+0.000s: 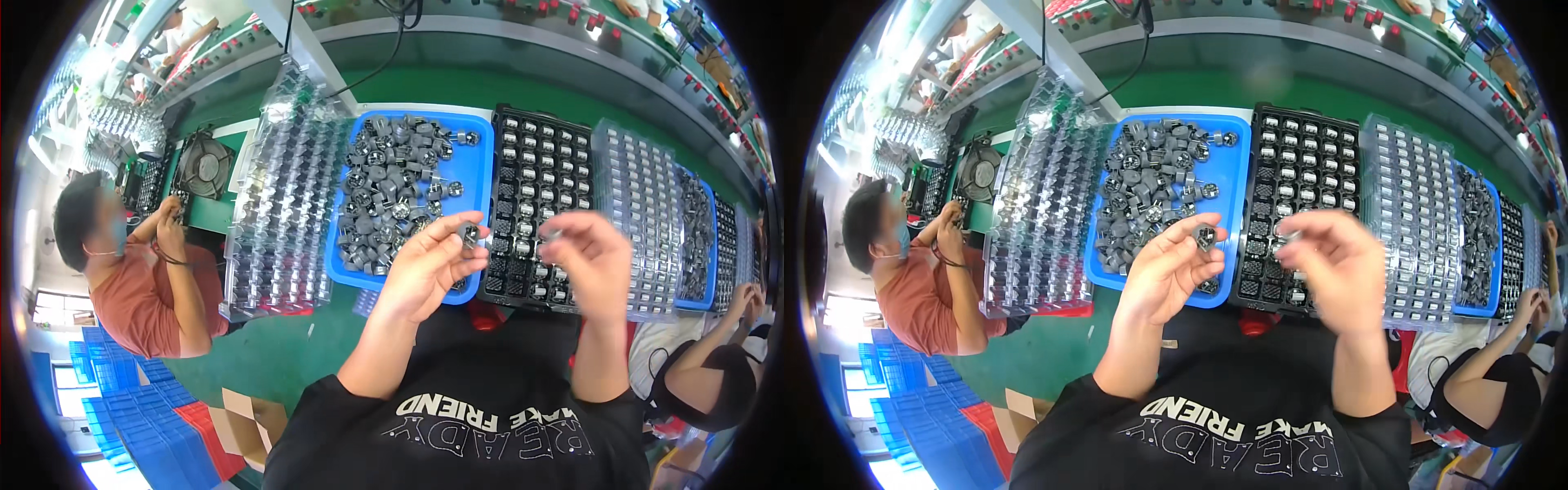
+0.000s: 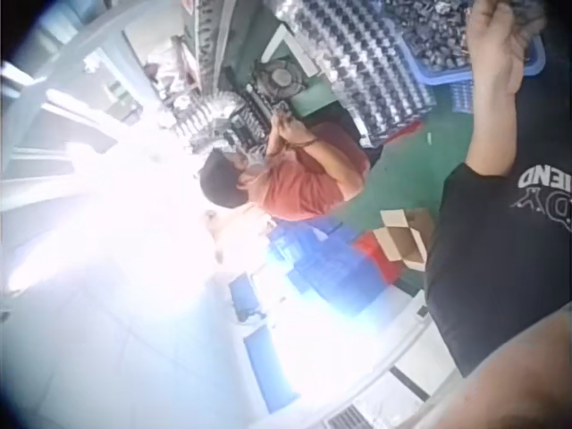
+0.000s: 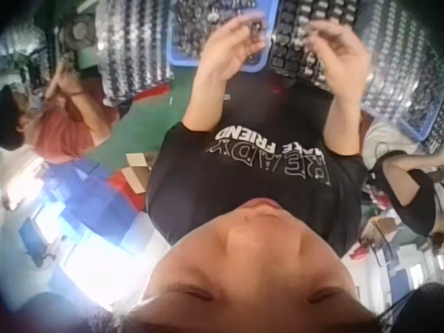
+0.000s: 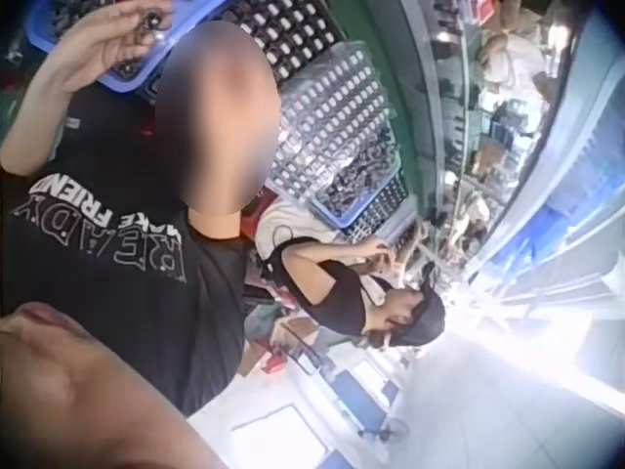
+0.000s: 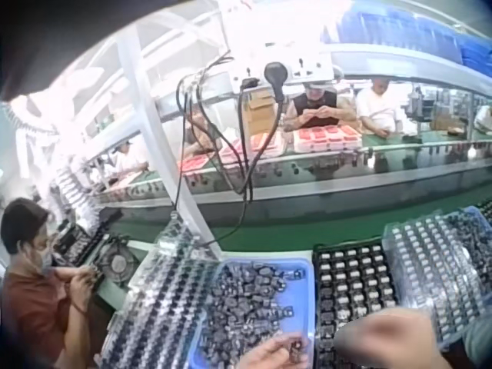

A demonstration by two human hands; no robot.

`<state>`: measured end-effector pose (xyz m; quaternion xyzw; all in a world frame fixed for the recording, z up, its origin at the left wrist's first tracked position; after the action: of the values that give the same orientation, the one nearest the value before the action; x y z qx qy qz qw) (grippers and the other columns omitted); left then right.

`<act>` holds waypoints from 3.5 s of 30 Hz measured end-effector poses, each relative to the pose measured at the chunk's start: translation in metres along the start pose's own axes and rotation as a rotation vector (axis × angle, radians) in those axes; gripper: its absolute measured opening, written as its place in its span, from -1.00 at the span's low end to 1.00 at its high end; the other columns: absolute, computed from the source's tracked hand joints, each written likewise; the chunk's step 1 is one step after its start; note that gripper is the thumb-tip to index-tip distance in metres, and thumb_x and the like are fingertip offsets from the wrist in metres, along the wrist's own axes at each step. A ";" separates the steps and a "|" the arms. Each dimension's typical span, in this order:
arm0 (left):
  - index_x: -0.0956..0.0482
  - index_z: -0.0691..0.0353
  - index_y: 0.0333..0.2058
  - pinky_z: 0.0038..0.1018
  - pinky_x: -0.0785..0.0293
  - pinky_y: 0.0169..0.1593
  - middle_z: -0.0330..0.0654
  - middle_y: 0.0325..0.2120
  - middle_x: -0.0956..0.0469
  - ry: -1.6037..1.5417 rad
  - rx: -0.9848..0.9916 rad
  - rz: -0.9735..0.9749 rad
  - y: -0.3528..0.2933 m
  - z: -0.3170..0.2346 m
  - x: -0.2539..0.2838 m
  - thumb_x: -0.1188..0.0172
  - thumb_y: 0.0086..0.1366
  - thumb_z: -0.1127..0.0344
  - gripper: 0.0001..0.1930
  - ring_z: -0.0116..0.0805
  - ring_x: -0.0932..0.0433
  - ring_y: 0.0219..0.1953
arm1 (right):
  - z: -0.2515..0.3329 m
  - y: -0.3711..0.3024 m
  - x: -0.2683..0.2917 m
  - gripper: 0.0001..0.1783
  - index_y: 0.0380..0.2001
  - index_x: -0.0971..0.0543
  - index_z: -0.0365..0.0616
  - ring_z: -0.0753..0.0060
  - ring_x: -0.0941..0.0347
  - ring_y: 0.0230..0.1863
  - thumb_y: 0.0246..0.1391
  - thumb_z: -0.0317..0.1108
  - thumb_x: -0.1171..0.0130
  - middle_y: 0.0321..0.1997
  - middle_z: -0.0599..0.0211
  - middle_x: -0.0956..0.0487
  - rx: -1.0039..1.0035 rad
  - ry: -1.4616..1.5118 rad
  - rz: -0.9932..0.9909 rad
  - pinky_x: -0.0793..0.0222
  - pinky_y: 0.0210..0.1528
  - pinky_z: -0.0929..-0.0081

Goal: Inspect and sort small electronic components from a bulk bin into specialized trays.

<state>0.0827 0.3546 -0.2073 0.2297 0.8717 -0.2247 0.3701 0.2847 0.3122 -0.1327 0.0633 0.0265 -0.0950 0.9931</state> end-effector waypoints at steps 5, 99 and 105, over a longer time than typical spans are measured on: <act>-0.44 0.31 0.21 -0.53 -0.57 -0.10 -0.06 0.08 -0.56 0.075 -0.148 0.144 -0.011 0.001 -0.025 -0.15 0.46 0.38 -0.61 -0.44 -0.60 -0.13 | 0.020 -0.031 -0.039 -0.72 -0.17 -0.67 -0.33 0.44 -0.64 -0.26 0.00 -0.58 -0.45 -0.23 0.20 -0.69 0.346 -0.304 -0.012 -0.57 -0.19 0.52; -0.39 0.42 0.26 -0.38 -0.53 0.13 -0.01 0.08 -0.54 0.232 -0.225 0.173 -0.024 -0.001 -0.023 -0.26 0.42 0.29 -0.47 -0.31 -0.59 0.02 | 0.008 -0.038 -0.054 -0.71 -0.17 -0.68 -0.32 0.42 -0.68 -0.20 -0.03 -0.63 -0.45 -0.23 0.18 -0.71 0.303 -0.270 -0.016 -0.62 -0.20 0.55; -0.41 0.52 0.20 -0.33 -0.48 0.22 0.04 0.11 -0.55 0.250 -0.300 0.173 -0.033 -0.006 -0.023 -0.24 0.42 0.35 -0.52 -0.26 -0.56 0.13 | 0.030 -0.037 -0.067 -0.65 -0.19 -0.71 -0.23 0.32 -0.63 -0.30 -0.13 -0.56 -0.52 -0.28 0.22 -0.69 0.588 -0.495 0.044 -0.57 -0.28 0.49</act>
<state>0.0753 0.3263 -0.1795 0.2723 0.9114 -0.0295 0.3071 0.2126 0.2843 -0.1031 0.3213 -0.2439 -0.0895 0.9106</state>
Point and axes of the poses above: each hand's wrist, its own y-axis towards the middle knuckle, its own x-axis out of the back of the hand, z = x × y, the point moved 8 cm from there along y, towards the middle knuckle
